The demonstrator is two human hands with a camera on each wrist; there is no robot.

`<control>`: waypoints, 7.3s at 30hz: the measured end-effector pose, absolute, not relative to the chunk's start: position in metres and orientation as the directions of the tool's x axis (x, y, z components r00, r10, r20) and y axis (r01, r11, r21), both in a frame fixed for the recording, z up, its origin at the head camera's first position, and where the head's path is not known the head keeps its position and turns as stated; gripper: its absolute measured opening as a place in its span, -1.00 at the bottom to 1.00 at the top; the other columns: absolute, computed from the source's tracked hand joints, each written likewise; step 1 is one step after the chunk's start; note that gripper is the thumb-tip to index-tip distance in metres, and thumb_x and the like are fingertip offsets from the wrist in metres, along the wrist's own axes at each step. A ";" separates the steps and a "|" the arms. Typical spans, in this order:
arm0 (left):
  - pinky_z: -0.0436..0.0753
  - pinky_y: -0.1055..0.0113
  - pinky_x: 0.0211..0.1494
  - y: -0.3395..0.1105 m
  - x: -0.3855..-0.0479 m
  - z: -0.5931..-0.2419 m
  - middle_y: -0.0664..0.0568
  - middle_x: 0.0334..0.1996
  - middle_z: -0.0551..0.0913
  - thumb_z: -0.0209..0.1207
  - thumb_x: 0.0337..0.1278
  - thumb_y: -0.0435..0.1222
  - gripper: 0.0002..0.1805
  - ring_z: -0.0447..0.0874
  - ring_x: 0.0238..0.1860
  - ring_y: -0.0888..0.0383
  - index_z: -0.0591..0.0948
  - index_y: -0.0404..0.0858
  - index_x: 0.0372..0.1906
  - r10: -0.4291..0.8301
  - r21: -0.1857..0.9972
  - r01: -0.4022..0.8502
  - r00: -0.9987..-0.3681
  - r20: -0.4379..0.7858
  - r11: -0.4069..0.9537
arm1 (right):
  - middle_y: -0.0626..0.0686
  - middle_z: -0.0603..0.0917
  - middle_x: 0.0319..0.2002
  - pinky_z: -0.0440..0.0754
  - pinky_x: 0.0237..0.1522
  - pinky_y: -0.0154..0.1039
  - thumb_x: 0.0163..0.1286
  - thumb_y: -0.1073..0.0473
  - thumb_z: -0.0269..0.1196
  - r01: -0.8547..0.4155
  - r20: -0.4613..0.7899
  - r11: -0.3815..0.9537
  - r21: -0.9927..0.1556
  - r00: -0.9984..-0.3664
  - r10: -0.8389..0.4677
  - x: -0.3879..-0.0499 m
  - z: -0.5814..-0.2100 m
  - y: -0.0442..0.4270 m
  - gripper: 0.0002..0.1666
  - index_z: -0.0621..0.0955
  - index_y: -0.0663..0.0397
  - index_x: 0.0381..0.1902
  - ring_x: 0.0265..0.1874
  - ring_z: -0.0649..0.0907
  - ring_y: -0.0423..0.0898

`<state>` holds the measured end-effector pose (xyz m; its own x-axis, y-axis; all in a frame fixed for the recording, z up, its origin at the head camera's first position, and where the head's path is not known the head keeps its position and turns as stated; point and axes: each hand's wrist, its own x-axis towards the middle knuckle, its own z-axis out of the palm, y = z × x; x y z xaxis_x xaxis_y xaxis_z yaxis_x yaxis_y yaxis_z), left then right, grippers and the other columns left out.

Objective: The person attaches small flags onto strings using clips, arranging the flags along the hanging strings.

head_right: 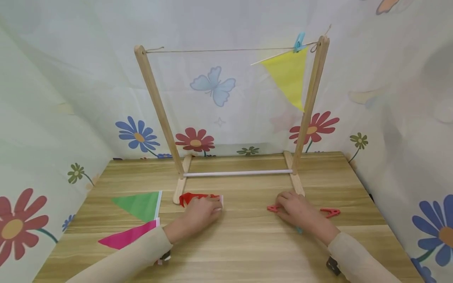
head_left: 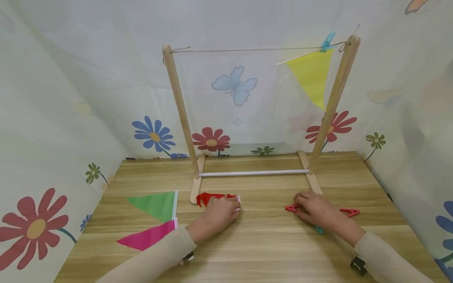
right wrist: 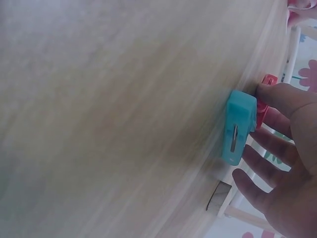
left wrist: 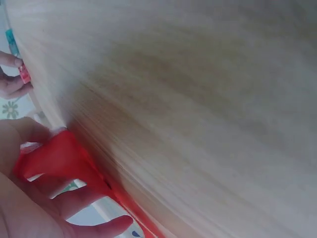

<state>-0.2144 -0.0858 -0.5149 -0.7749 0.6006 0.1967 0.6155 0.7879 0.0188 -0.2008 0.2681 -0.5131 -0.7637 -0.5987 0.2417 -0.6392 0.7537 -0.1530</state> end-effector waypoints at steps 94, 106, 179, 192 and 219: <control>0.55 -0.01 0.22 -0.096 -0.210 -0.463 0.17 -0.02 0.77 0.38 0.24 -0.21 -0.84 0.60 0.12 0.07 0.83 -0.07 -0.11 0.473 0.453 0.653 -0.755 0.454 0.607 | -0.08 0.71 -0.19 0.71 -0.22 -0.17 0.24 0.10 0.51 -0.614 0.279 0.722 -0.319 -0.789 -0.547 -0.212 -0.454 0.257 -0.70 0.73 0.04 -0.10 -0.20 0.69 -0.05; 0.66 0.15 0.14 -0.095 -0.214 -0.456 0.21 -0.12 0.79 0.35 0.29 -0.19 -0.87 0.68 -0.03 0.18 0.80 -0.03 -0.11 0.371 0.551 0.555 -0.830 0.417 0.623 | -0.05 0.77 -0.14 0.74 -0.14 -0.06 0.17 0.10 0.55 -0.664 0.372 0.703 -0.256 -0.738 -0.562 -0.219 -0.429 0.251 -0.60 0.75 0.06 -0.04 -0.14 0.73 -0.05; 0.67 0.22 0.13 -0.052 -0.264 -0.329 0.11 -0.12 0.80 0.39 0.20 -0.04 -0.72 0.70 0.00 0.15 0.82 -0.06 -0.05 0.204 0.911 0.404 -0.901 0.382 0.078 | 0.04 0.77 -0.09 0.71 -0.10 0.01 0.17 0.26 0.53 -0.773 0.677 0.630 -0.079 -0.505 -0.535 -0.257 -0.270 0.233 -0.57 0.71 0.11 0.03 -0.05 0.71 0.01; 0.59 0.11 0.20 -0.049 -0.267 -0.319 0.06 -0.19 0.80 0.37 0.22 -0.02 -0.71 0.73 -0.10 0.08 0.81 -0.02 -0.04 0.189 0.928 0.369 -0.916 0.353 0.054 | 0.06 0.76 -0.06 0.73 -0.09 0.05 0.22 0.24 0.50 -0.756 0.650 0.649 -0.087 -0.537 -0.538 -0.257 -0.261 0.232 -0.58 0.69 0.11 0.05 -0.04 0.69 0.02; 0.51 0.40 -0.58 -0.065 -0.267 -0.308 0.04 -0.25 0.80 0.37 0.25 -0.02 -0.73 0.56 -0.45 0.11 0.81 -0.01 -0.05 0.148 0.930 0.365 -0.923 0.355 0.040 | 0.03 0.76 -0.11 0.60 0.02 -0.30 0.14 0.26 0.55 -0.795 0.693 0.606 -0.004 -0.440 -0.571 -0.255 -0.240 0.230 -0.53 0.70 0.12 0.03 -0.08 0.69 -0.04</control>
<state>-0.2671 -0.0648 -0.3082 -0.9229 0.1483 0.3553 0.3646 0.0401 0.9303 -0.2551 0.2297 -0.2400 -0.4396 -0.5714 0.6930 -0.7951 0.6065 -0.0043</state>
